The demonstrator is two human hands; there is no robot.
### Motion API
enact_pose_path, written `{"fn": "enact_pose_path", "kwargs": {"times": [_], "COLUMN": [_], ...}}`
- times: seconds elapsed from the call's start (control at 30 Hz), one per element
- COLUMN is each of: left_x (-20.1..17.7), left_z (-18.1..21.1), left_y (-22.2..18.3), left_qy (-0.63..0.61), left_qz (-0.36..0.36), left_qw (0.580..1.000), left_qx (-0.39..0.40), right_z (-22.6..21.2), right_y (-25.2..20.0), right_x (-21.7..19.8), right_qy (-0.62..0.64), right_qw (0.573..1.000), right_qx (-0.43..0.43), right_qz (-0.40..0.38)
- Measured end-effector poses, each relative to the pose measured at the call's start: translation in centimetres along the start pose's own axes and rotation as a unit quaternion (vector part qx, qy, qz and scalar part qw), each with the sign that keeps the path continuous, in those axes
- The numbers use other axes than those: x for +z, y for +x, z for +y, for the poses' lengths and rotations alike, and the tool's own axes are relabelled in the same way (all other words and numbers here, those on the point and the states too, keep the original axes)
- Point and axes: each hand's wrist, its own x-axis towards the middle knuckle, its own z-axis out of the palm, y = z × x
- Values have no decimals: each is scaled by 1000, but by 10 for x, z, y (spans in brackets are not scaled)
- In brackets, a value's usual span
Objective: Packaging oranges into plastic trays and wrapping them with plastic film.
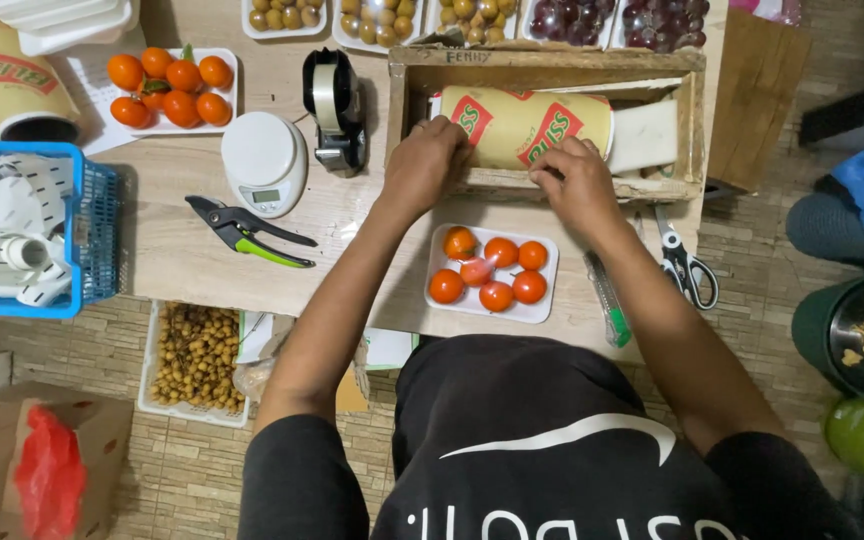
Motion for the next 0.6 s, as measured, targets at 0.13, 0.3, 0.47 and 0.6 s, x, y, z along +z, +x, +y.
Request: {"fn": "enact_pose_path", "kwargs": {"times": [0.13, 0.3, 0.47, 0.6], "left_x": [26, 38, 40, 25], "left_z": [-16, -24, -27, -15], "left_y": [3, 14, 12, 8], "left_qy": [32, 48, 10, -23], "left_qz": [80, 190, 187, 194], "left_qw": [994, 974, 976, 977], "left_qx": [65, 118, 110, 89], "right_z": [0, -25, -11, 17], "right_y": [13, 27, 39, 32], "right_x": [-6, -16, 1, -9], "right_qy": [47, 21, -162, -218], "right_qw": [999, 1000, 987, 973], "right_qx": [18, -4, 8, 27], "right_qz": [17, 16, -2, -67]}}
